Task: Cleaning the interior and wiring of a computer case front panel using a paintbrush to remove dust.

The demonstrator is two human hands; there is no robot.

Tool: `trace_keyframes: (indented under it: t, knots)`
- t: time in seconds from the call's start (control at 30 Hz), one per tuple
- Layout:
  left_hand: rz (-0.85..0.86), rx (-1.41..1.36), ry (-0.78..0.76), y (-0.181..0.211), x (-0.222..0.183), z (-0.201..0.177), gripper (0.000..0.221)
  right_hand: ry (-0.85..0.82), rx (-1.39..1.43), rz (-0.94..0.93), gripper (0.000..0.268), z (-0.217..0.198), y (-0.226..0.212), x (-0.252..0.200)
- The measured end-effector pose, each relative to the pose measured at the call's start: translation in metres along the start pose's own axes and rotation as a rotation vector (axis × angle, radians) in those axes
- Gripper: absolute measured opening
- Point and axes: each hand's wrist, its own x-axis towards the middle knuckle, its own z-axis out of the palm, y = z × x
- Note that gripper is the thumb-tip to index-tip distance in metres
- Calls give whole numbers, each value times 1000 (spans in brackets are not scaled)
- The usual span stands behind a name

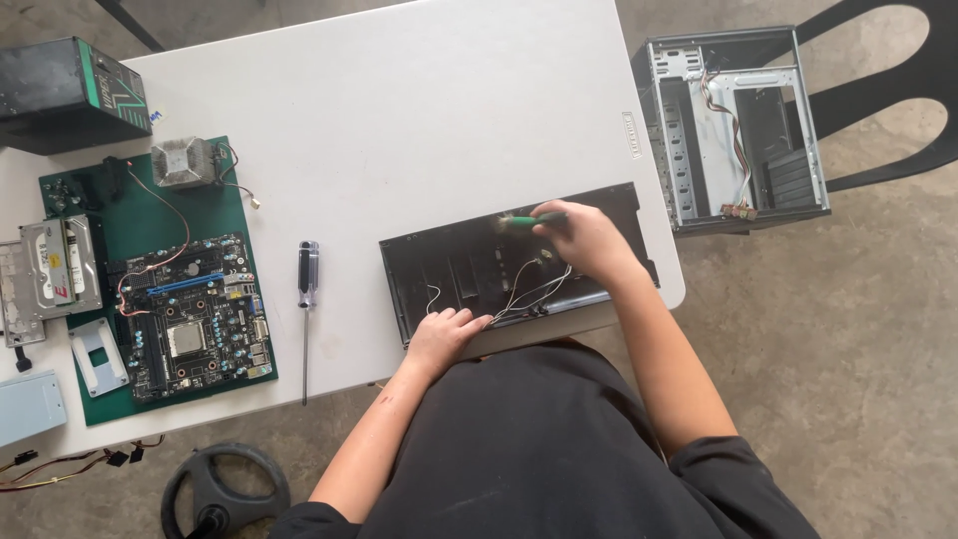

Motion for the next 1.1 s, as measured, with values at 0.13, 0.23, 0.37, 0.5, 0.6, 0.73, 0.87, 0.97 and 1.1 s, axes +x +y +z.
trace_keyframes:
  t: [0.13,0.23,0.37,0.5,0.6,0.73,0.87,0.97,1.1]
  knots:
    - [-16,4,-19,-7,-4,28,26,35,-236,-59,25,32,-19,-1]
    - [-17,-15,-72,-19,-21,81,53,-99,-104,-147,24,45,-39,-5]
    - [-31,-20,10,-15,-14,62,20,41,-224,43,21,9,24,-5]
    - [-20,-40,6,-13,-7,45,22,142,-647,13,15,38,50,-7]
    - [-18,-20,-11,-14,-5,45,22,51,-514,-291,32,85,-12,-12]
    - [-30,-88,-55,-16,-2,39,23,-3,342,-217,24,41,-22,-14]
    - [-5,-34,-4,-18,-6,49,22,158,-138,-190,29,58,3,-14]
    - [-5,-25,-21,-16,-9,46,20,84,-263,-336,34,107,-25,-18]
    - [-16,-29,-15,-20,-10,56,22,13,-1,-291,26,49,-83,-9]
